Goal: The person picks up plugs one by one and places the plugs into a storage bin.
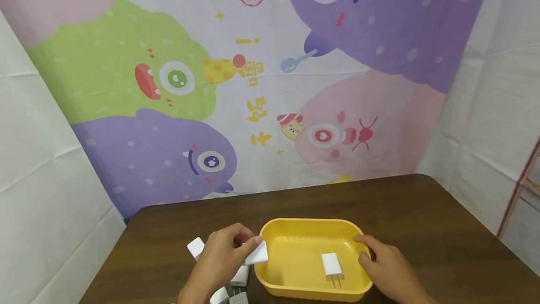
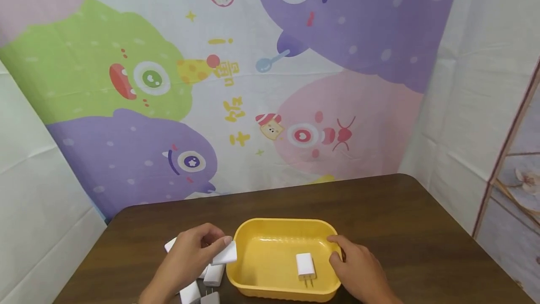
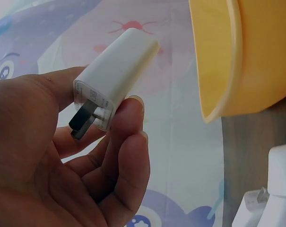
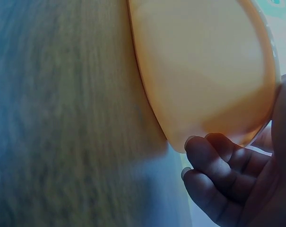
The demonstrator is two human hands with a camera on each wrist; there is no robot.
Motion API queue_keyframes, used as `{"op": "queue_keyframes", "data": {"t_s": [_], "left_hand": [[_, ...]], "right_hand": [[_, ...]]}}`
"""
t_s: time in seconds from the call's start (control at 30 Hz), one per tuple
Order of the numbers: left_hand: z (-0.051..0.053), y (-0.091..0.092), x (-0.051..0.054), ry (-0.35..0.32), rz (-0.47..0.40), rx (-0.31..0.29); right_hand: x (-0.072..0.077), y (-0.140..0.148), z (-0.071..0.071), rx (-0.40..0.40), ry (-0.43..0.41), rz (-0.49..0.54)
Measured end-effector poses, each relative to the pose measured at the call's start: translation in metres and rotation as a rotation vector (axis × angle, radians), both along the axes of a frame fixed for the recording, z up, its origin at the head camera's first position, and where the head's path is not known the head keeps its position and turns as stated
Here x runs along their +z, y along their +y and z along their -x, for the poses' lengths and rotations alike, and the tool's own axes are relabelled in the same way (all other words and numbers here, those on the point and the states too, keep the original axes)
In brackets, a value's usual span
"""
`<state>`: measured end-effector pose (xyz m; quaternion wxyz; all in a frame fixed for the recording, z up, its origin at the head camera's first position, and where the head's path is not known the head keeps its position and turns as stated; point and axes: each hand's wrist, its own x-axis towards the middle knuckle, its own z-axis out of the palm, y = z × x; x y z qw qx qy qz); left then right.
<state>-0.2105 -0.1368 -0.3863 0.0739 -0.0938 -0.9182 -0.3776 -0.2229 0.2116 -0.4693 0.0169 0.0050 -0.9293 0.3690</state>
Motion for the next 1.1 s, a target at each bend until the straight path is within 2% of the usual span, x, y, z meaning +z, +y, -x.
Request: {"op": "queue_keyframes", "data": {"t_s": [0.17, 0.43, 0.57, 0.8, 1.1], "left_hand": [[0.002, 0.006, -0.002, -0.013, 0.002, -0.031], [0.009, 0.014, -0.003, 0.024, 0.028, -0.041], [0.011, 0.019, -0.004, 0.033, 0.039, -0.047], [0.013, 0.030, -0.009, 0.019, 0.028, -0.099], [0.013, 0.042, -0.011, 0.047, 0.040, -0.133]], "right_hand": [[0.000, -0.001, 0.000, -0.003, 0.014, -0.005], [0.002, -0.001, 0.001, 0.007, 0.076, 0.005], [0.003, -0.001, 0.000, 0.005, 0.073, 0.003], [0.000, 0.000, -0.001, -0.009, 0.053, -0.006], [-0.001, 0.000, 0.000, -0.013, 0.045, -0.016]]}}
